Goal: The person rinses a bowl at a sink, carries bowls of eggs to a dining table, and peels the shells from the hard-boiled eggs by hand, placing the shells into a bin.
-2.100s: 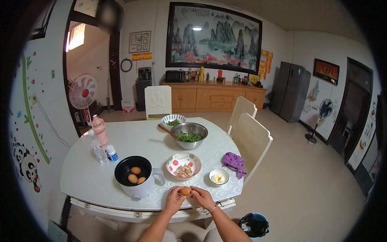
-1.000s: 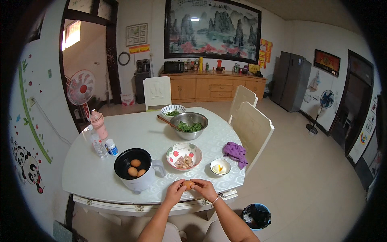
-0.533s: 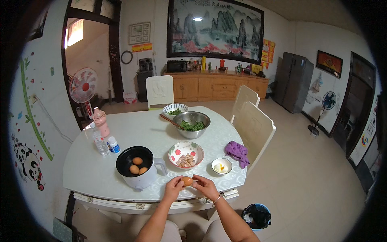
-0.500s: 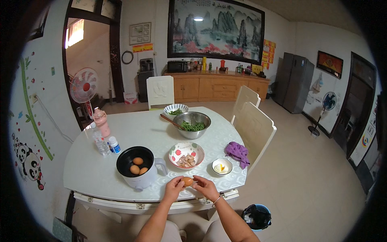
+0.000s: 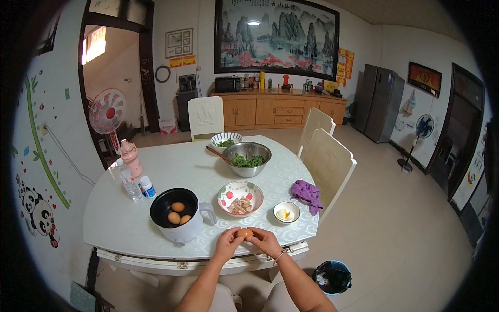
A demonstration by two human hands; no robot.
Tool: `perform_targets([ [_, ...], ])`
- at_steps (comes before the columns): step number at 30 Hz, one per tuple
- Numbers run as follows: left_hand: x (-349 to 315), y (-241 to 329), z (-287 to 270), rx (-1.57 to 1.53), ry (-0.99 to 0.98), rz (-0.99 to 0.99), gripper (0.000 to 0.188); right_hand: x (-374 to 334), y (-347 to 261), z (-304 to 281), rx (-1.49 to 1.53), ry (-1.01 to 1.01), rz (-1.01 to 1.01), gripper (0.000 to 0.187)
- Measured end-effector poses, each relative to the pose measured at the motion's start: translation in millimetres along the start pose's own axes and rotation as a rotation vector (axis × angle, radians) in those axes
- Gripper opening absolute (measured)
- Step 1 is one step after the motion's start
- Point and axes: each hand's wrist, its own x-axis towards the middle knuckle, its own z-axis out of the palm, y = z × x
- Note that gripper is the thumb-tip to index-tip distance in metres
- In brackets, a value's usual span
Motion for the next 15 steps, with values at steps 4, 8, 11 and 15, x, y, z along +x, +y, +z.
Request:
perform_targets([
  [4, 0, 0, 0, 0.024, 0.002, 0.015, 0.035, 2, 6, 1, -0.085, 0.000, -0.006, 0.038],
  [8, -2, 11, 3, 0.079, 0.002, 0.038, 0.034, 0, 2, 3, -0.156, 0.030, -0.033, 0.037],
  [11, -3, 16, 3, 0.072, 0.049, 0.067, 0.036, -1, -1, 5, -0.112, 0.054, -0.016, 0.037],
  [15, -5, 27, 6, 0.190, 0.103, 0.165, 0.042, 4, -14, -2, 0.045, 0.042, 0.195, 0.036],
])
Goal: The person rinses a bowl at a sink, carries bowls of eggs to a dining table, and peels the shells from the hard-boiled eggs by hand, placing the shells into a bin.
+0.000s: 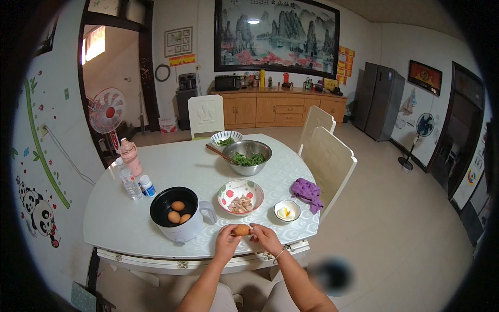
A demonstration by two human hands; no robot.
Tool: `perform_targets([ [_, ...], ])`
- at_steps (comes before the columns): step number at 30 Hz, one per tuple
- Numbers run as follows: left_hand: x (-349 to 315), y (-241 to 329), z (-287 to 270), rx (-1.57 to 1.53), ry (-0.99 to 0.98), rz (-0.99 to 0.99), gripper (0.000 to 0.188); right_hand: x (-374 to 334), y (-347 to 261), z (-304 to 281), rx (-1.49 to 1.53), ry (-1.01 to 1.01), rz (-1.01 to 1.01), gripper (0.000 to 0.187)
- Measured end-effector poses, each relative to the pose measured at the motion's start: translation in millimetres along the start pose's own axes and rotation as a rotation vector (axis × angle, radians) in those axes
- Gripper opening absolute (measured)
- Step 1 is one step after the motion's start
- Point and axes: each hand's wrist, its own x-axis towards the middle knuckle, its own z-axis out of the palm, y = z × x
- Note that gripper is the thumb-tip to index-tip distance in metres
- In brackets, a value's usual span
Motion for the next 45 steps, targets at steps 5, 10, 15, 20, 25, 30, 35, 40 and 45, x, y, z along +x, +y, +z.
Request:
perform_targets([
  [5, -3, 13, 3, 0.047, -0.038, -0.005, 0.047, 0, 4, 0, -0.093, -0.044, -0.064, 0.032],
  [10, -1, 0, 0, -0.205, -0.062, -0.234, 0.041, -1, 7, -1, 0.030, -0.023, -0.144, 0.033],
  [15, 0, -7, 1, -0.138, -0.101, -0.214, 0.035, -2, 7, -2, 0.054, -0.009, -0.121, 0.037],
  [20, -4, -8, 1, -0.066, -0.096, -0.147, 0.035, -2, 10, 1, -0.097, -0.037, -0.107, 0.036],
  [25, -4, -1, 0, -0.081, -0.063, -0.107, 0.032, -4, 4, 4, -0.107, -0.029, -0.113, 0.035],
  [30, 3, 12, -1, -0.124, -0.098, -0.358, 0.030, -7, 8, 1, 0.019, -0.017, -0.181, 0.039],
  [35, -1, -15, 4, -0.154, -0.040, -0.174, 0.029, -5, 16, 3, 0.042, 0.032, -0.252, 0.040],
  [40, -3, -19, 0, -0.252, 0.005, -0.188, 0.032, -4, 8, 7, -0.042, 0.081, -0.161, 0.039],
  [45, 0, -17, -3, -0.132, -0.045, -0.125, 0.034, 2, 15, 7, -0.206, 0.020, -0.193, 0.034],
])
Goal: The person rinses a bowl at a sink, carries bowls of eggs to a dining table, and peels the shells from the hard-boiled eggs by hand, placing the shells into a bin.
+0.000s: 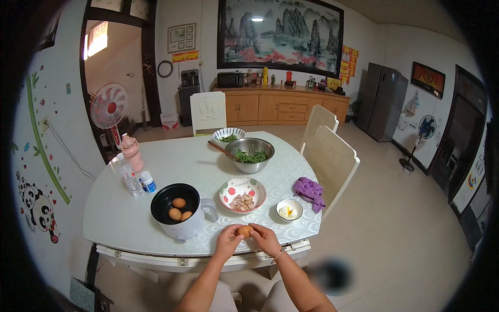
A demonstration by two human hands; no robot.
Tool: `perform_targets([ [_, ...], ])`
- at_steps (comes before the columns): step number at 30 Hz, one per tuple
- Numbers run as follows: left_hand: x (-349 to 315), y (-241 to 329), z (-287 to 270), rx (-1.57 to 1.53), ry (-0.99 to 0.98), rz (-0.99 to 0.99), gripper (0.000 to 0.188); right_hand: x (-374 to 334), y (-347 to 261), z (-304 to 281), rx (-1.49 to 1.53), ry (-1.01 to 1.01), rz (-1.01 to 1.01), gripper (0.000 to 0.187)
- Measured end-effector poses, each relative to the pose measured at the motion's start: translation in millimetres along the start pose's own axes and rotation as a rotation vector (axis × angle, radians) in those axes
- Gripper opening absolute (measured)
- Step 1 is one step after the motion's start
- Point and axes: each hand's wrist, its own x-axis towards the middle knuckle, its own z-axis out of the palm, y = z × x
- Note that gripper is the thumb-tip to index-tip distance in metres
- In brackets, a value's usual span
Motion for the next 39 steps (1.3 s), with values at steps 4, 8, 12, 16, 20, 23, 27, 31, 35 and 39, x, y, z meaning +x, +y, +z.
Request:
perform_targets([
  [4, -2, 12, 0, 0.080, -0.024, 0.019, 0.037, -1, -10, -1, -0.049, -0.020, -0.001, 0.031],
  [8, -3, 16, 7, 0.033, 0.015, 0.050, 0.041, -1, 1, -5, 0.126, 0.030, 0.032, 0.033],
  [12, -2, 14, 9, -0.054, 0.036, -0.058, 0.041, -4, -2, -5, 0.202, 0.059, -0.003, 0.034],
  [16, 0, 14, 7, 0.017, -0.047, -0.128, 0.037, -7, -2, -7, 0.232, -0.001, -0.020, 0.036],
  [20, -3, 10, 6, -0.029, -0.020, -0.049, 0.035, -3, -8, -7, 0.083, 0.007, 0.024, 0.035],
  [23, -2, 7, 4, -0.015, -0.038, -0.008, 0.036, -3, -7, -6, 0.049, -0.043, 0.066, 0.033],
  [27, -3, 6, 1, 0.041, -0.065, -0.014, 0.038, -3, -9, -5, 0.030, -0.046, 0.055, 0.029],
  [31, -1, 13, 7, 0.029, -0.035, 0.018, 0.040, -1, 2, -6, 0.048, 0.025, 0.013, 0.031],
  [35, 0, 8, 5, 0.019, -0.014, -0.086, 0.042, -3, -2, -5, 0.248, 0.073, 0.032, 0.032],
  [39, -1, 11, 7, 0.077, -0.065, -0.052, 0.041, -5, -6, -6, 0.287, 0.035, 0.022, 0.035],
])
